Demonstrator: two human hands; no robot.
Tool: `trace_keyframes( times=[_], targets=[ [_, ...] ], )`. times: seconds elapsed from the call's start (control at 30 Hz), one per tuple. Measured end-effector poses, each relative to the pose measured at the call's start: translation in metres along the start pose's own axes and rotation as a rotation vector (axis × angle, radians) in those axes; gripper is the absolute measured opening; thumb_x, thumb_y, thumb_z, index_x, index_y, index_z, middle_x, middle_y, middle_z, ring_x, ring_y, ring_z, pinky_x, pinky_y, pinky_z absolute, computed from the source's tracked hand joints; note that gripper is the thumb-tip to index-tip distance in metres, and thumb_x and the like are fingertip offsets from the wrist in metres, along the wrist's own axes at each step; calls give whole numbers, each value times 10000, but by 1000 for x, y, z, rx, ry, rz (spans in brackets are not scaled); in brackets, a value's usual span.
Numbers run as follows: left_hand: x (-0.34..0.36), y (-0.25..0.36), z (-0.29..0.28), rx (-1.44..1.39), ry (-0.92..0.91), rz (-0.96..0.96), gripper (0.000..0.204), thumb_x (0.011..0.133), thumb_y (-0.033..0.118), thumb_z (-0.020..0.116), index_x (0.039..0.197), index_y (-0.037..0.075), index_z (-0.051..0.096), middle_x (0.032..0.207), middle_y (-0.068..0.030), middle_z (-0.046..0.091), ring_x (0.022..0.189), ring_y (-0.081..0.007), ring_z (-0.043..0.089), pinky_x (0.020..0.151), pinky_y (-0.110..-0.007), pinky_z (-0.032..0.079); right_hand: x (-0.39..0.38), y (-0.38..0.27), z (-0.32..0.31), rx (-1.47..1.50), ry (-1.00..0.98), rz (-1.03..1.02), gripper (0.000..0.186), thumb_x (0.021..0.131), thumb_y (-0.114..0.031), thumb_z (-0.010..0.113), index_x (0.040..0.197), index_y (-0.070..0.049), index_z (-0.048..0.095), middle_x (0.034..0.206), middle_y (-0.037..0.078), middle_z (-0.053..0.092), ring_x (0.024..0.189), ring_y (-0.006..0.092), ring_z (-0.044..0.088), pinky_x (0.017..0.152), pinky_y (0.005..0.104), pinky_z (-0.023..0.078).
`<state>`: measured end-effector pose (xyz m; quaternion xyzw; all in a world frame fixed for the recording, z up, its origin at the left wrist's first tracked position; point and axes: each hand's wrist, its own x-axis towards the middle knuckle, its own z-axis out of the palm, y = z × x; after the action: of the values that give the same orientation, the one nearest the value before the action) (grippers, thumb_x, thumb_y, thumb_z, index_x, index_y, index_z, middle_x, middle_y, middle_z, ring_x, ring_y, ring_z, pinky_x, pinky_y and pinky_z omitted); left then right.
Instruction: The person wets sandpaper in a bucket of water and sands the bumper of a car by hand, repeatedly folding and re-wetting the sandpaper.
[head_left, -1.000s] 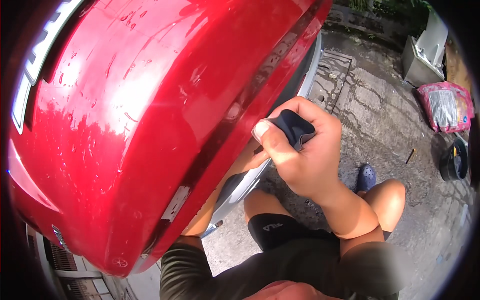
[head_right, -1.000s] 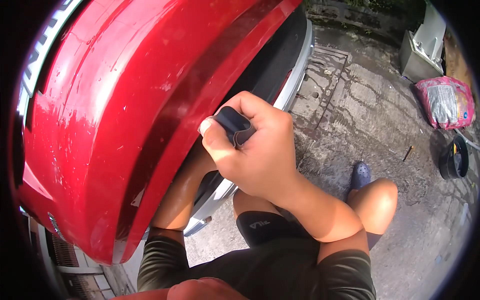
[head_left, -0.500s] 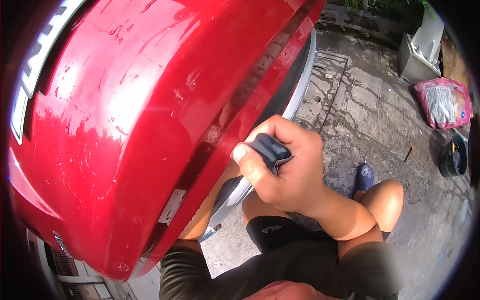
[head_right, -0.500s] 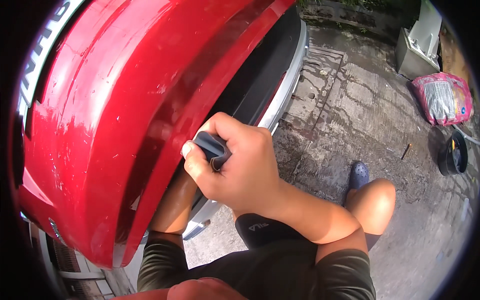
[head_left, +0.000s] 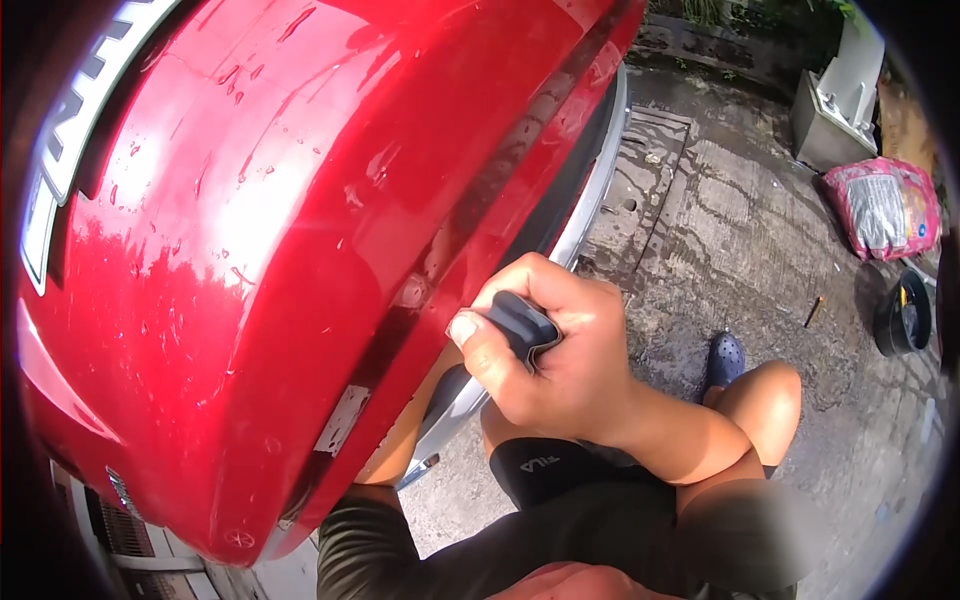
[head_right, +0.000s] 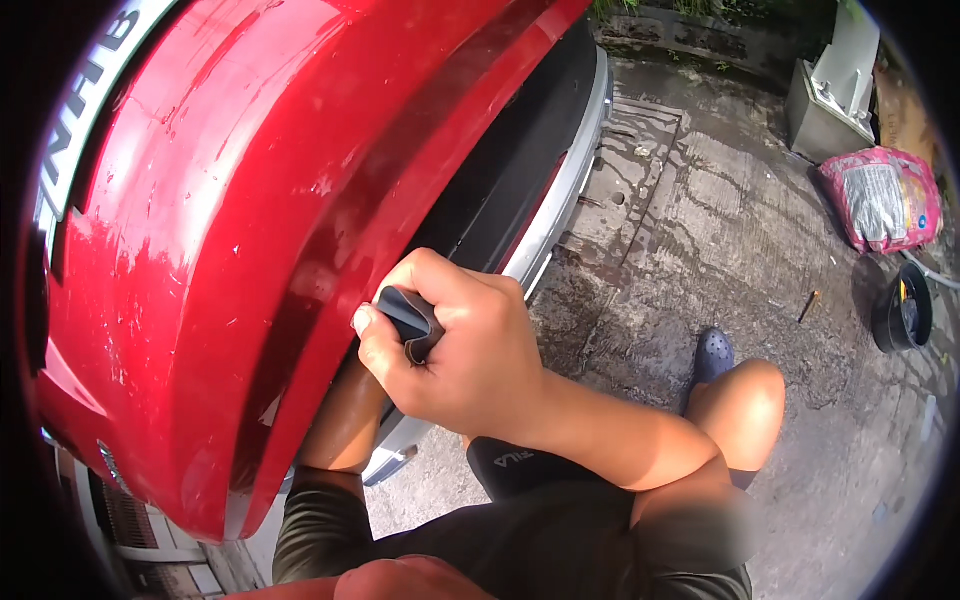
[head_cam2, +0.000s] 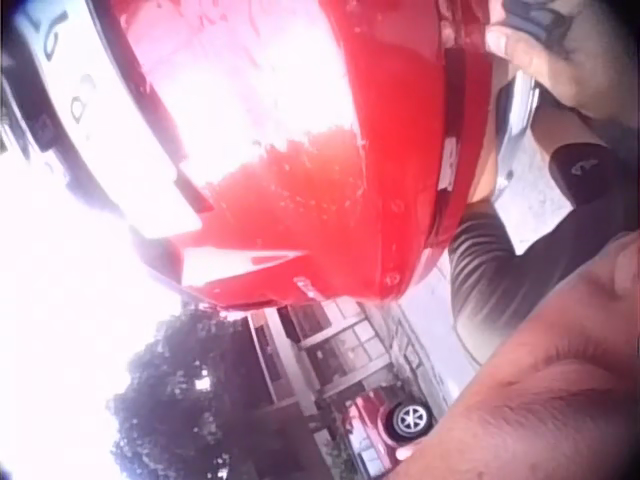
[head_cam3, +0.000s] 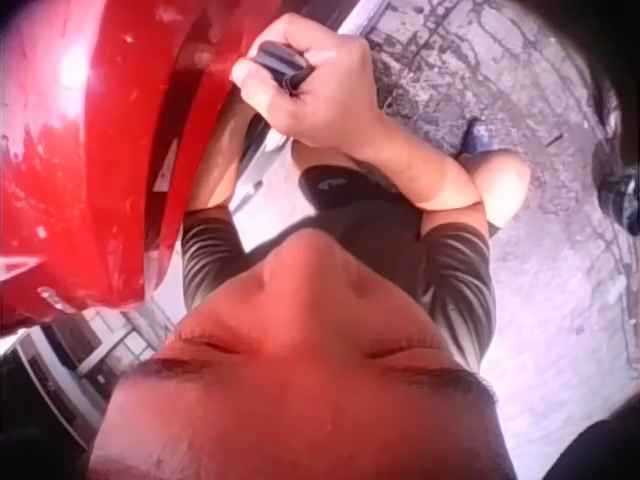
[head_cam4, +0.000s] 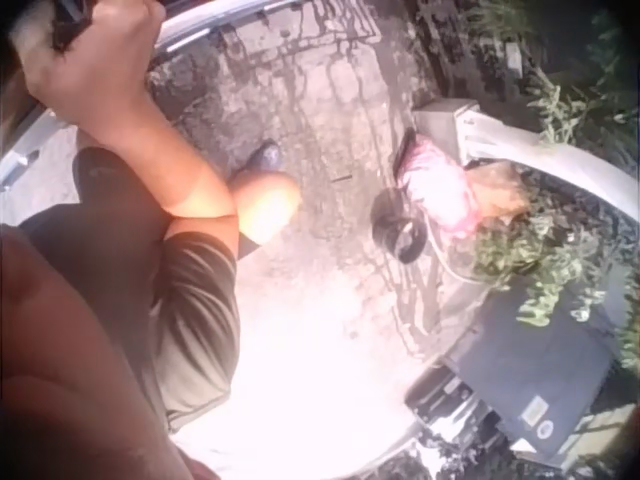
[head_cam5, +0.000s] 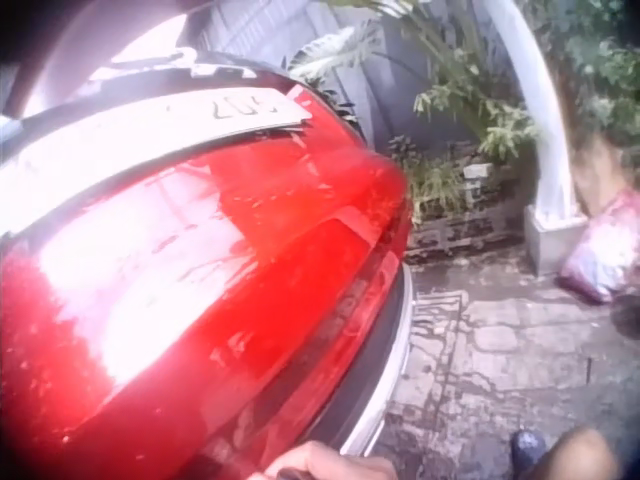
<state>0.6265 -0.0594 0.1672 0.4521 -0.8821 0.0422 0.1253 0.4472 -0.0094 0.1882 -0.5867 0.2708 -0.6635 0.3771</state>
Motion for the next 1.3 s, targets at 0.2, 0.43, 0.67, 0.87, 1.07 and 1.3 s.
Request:
trace_keyframes(
  times=[0.2,0.43,0.67,0.87,1.07,1.3],
  targets=[
    [3,2,1,42,2,6,598,964,458,559,1435,99,478,1385,-109,530,1306,-241,459,1139,-460,327,9,6,-1,178,119,240,158,837,-49,742,787,-23,594,586,0,587,536,35,566,486,248,451],
    [0,5,7,48,-11,23,586,970,447,556,1433,97,479,1377,-112,534,1303,-240,463,1135,-454,334,17,4,-10,206,145,293,116,876,29,677,797,-6,600,665,-13,594,599,28,536,547,215,439],
    [1,4,9,88,-1,31,574,975,436,553,1431,95,481,1369,-115,539,1300,-239,467,1131,-447,341,33,4,-24,273,174,294,128,884,18,663,782,-16,593,692,1,609,618,42,554,564,220,441],
    [-1,2,2,113,7,28,564,980,427,550,1430,93,482,1362,-118,544,1297,-239,471,1127,-442,347,26,3,-11,216,184,330,175,809,-63,761,766,-34,593,563,32,562,520,69,562,505,270,461],
    [2,5,16,213,16,73,554,985,418,548,1428,92,483,1355,-120,548,1295,-238,474,1123,-437,353,20,11,-14,-61,93,-104,165,876,-14,697,764,-20,576,575,8,585,495,55,578,440,238,444],
    [3,-2,19,376,-126,29,543,990,407,545,1426,90,485,1348,-123,553,1292,-237,479,1119,-430,359,14,13,-9,140,95,167,153,876,-16,692,766,-22,587,580,-6,611,487,47,593,451,233,454]
  ],
)
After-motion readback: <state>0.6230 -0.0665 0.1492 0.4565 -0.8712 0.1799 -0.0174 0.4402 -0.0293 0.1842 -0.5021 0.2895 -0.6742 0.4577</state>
